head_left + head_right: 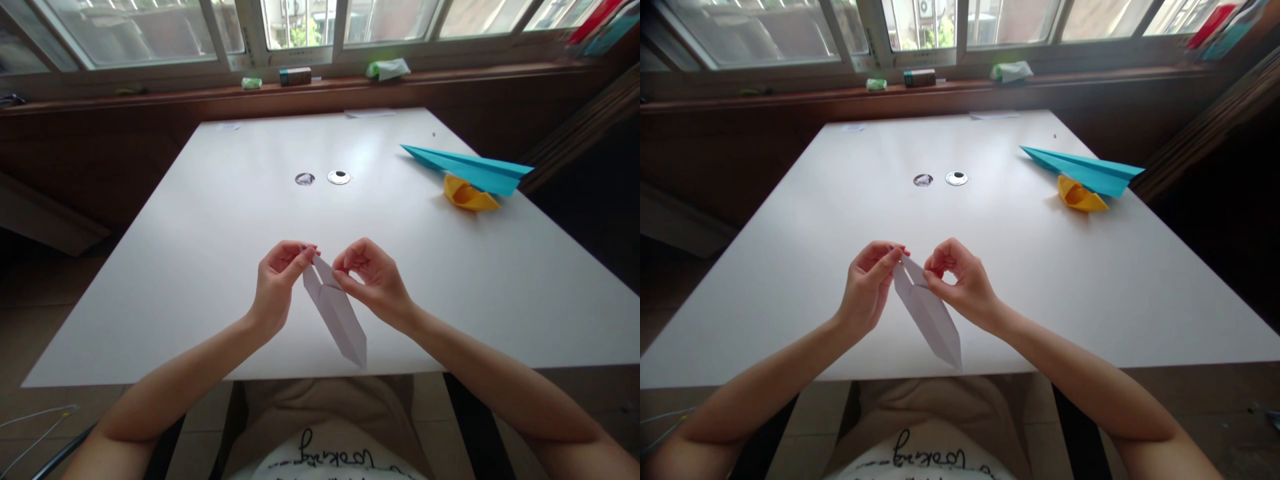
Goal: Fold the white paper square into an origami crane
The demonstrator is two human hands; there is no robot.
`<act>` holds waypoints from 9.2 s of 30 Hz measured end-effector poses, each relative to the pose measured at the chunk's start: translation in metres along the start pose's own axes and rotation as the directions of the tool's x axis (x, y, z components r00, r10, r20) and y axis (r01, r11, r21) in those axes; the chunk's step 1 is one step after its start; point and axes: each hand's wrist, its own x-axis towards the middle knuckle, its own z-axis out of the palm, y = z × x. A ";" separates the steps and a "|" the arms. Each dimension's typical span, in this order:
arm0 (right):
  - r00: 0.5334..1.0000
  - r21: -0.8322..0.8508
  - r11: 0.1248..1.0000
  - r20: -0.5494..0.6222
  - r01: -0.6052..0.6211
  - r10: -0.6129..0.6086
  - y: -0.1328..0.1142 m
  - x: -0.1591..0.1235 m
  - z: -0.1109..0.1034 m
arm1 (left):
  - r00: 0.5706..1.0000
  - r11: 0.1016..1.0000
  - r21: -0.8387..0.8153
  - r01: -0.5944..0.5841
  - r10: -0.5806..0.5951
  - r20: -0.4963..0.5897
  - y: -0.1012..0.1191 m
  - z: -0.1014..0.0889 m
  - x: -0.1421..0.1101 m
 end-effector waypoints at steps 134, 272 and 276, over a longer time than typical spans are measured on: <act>0.940 -0.167 0.945 0.147 -0.282 0.307 -0.008 0.013 -0.021 | 0.993 0.955 0.273 -0.119 0.120 0.012 -0.007 -0.001 -0.005; 0.983 -0.224 0.973 -0.184 -0.049 0.007 0.009 0.002 -0.004 | 0.978 0.981 0.193 -0.039 -0.003 0.211 -0.013 -0.006 -0.001; 0.983 -0.172 0.985 -0.181 -0.023 -0.009 0.010 0.003 -0.005 | 0.974 0.991 0.135 0.014 -0.044 0.223 -0.013 -0.007 -0.001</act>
